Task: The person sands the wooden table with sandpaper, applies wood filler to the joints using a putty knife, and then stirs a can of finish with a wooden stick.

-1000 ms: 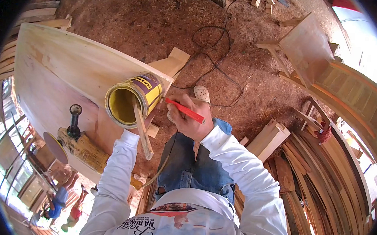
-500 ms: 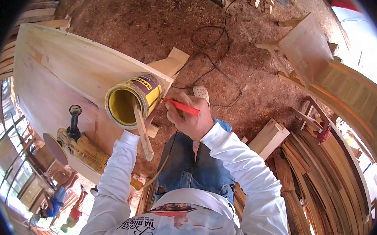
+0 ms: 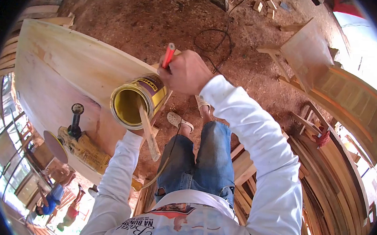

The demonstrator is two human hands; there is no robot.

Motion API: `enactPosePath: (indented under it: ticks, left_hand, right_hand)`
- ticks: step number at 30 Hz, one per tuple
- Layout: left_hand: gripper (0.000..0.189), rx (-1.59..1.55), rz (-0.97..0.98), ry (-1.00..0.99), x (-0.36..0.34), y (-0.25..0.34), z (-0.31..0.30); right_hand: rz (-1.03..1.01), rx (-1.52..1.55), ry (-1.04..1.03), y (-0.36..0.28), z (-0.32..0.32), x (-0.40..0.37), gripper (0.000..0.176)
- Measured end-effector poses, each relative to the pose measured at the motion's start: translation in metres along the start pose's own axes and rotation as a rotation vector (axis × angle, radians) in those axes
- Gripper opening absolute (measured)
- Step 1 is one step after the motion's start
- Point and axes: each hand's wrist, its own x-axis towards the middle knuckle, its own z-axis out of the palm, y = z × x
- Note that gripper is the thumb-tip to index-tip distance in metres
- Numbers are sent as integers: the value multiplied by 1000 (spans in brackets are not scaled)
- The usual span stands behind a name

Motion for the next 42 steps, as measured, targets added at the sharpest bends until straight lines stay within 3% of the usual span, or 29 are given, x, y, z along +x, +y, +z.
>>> enactPosePath:
  ticks: [6,12,15,19,23,25,30,32,38,42]
  left_hand:
    - [90,-24,7,6,1,-2,1]
    - [92,-60,10,12,2,-4,-1]
    - [93,-83,20,7,3,-6,-1]
    - [94,-129,10,12,1,-8,1]
    - [94,-194,-51,78,-5,-1,5]
    - [94,-75,-28,62,-2,5,5]
    - [98,625,180,-111,11,31,-8]
    - [97,680,194,-114,10,28,-8]
    - [93,323,121,6,3,3,-3]
    - [90,279,133,14,3,-7,-3]
  right_hand:
    - [-12,76,-43,-10,-7,5,15]
    - [-214,127,195,4,12,-22,15]
    - [-190,110,217,0,18,-37,18]
    - [-207,-34,197,-6,30,-67,32]
    - [-276,-83,369,-5,52,-90,39]
    - [-250,-83,364,-11,51,-79,41]
    - [-227,-73,321,-5,49,-69,45]
    - [-254,-74,377,-2,49,-79,44]
    - [-279,5,429,-11,41,-71,31]
    - [-217,1,383,-8,47,-68,40]
